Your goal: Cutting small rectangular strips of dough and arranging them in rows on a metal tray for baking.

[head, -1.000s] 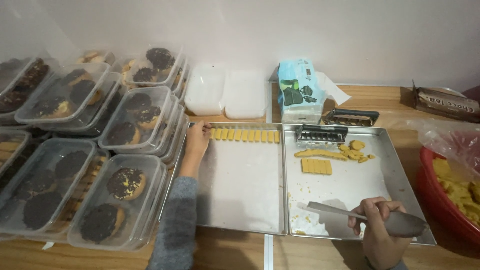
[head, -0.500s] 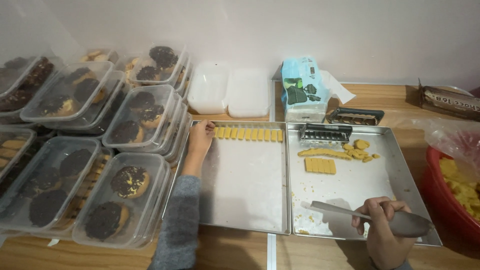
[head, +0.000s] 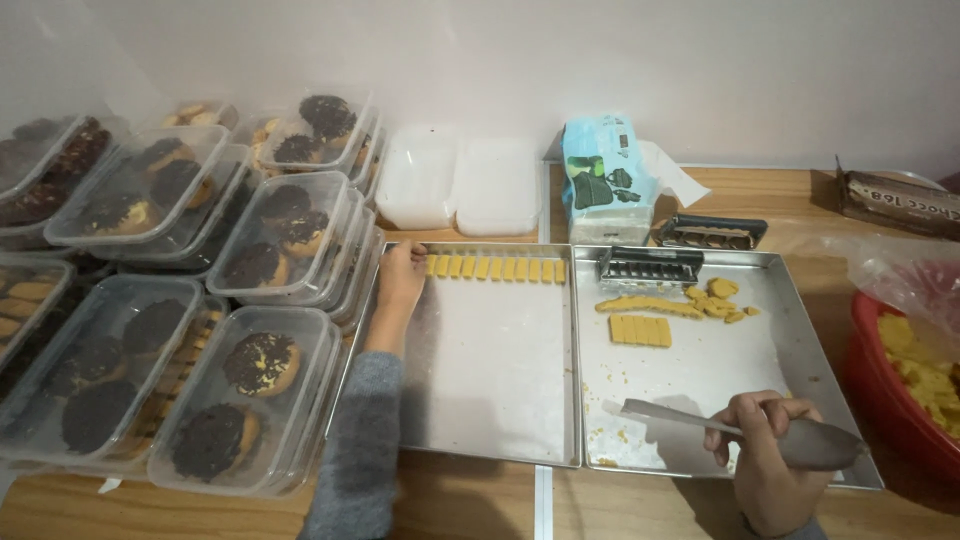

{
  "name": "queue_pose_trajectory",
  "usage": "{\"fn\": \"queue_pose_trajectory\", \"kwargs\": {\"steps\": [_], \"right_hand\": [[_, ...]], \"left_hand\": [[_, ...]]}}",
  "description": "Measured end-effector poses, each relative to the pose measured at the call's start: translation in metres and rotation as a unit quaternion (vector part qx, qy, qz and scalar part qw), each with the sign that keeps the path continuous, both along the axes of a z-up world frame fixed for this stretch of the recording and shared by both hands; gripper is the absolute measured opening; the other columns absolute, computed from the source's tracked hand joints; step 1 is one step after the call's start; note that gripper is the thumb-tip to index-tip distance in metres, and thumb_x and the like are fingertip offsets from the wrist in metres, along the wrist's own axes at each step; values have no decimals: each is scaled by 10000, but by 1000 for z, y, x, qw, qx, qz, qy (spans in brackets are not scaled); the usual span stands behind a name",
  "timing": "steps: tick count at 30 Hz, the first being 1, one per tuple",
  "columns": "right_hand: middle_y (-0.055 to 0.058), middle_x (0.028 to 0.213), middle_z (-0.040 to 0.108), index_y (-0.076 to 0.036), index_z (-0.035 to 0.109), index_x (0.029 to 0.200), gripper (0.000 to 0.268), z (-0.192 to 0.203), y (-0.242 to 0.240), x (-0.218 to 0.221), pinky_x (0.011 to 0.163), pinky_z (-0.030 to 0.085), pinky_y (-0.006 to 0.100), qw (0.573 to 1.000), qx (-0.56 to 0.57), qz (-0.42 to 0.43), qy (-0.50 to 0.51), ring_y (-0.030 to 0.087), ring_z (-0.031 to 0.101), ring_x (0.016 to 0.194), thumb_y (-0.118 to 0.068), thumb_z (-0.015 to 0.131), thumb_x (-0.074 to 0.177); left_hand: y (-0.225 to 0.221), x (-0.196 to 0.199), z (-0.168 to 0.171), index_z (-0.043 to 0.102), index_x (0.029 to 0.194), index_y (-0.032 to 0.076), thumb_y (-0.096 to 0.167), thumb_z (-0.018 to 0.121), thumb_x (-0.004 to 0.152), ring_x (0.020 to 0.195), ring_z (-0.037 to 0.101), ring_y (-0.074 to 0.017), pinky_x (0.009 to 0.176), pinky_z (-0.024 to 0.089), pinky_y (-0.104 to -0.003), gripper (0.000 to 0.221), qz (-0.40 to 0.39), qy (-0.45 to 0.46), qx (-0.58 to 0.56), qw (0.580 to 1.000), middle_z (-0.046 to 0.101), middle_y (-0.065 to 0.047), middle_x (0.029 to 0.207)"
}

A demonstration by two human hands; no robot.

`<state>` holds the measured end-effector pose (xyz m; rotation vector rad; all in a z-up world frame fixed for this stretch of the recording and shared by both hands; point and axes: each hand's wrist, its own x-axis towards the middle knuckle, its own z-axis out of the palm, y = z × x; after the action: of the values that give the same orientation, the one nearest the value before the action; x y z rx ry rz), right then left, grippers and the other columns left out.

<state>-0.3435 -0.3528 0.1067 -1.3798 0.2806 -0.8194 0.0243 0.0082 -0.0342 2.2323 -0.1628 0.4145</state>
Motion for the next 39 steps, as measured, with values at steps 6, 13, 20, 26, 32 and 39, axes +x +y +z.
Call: {"fn": "queue_pose_trajectory", "kwargs": {"steps": [6,13,20,26,32,39], "right_hand": [[151,706,524,-135,325,711,420,-20,-29,4,332,382,286,997,34,52,-42,245,560,473,-71,625,999],[94,907,579,-177,424,957,289,-23,-59,20,507,424,287,992,108,-22,-69,208,562,574,-53,682,995],[185,844,643,-26,488,1025,258,-22,-93,18,649,599,328,998,-9,20,-61,248,681,693,33,718,922],[193,874,666,-6,527,1074,214,-9,-97,19,730,603,317,999,17,17,-47,243,700,732,-11,697,944],[165,905,697,-24,589,1040,153,5,-98,26,764,618,327,1000,-8,29,-6,212,708,748,-12,702,938],[209,949,729,-20,545,983,248,-23,-104,26,695,674,343,986,-147,77,-34,263,756,787,54,752,870]], "left_hand": [[-10,-27,28,665,978,24,-49,537,938,932,658,-369,841,516,-466,153,41,-40,70,996,683,-179,952],[-74,-98,50,608,1006,27,23,529,903,932,594,-400,872,447,-502,130,-69,-195,90,974,620,-183,948],[-177,-253,80,640,1198,-19,79,457,1002,1110,590,-384,1030,451,-446,286,-319,-75,45,944,640,-221,1142],[-219,-305,66,660,1066,58,98,571,960,906,568,-351,804,455,-475,143,-366,-93,192,906,655,-128,999],[-230,-304,42,659,996,73,53,576,906,855,579,-315,743,475,-432,125,-346,-194,250,883,642,-96,942],[-226,-307,42,664,940,66,-50,581,808,767,568,-270,651,435,-379,194,-317,-261,261,874,629,-68,842]]}}
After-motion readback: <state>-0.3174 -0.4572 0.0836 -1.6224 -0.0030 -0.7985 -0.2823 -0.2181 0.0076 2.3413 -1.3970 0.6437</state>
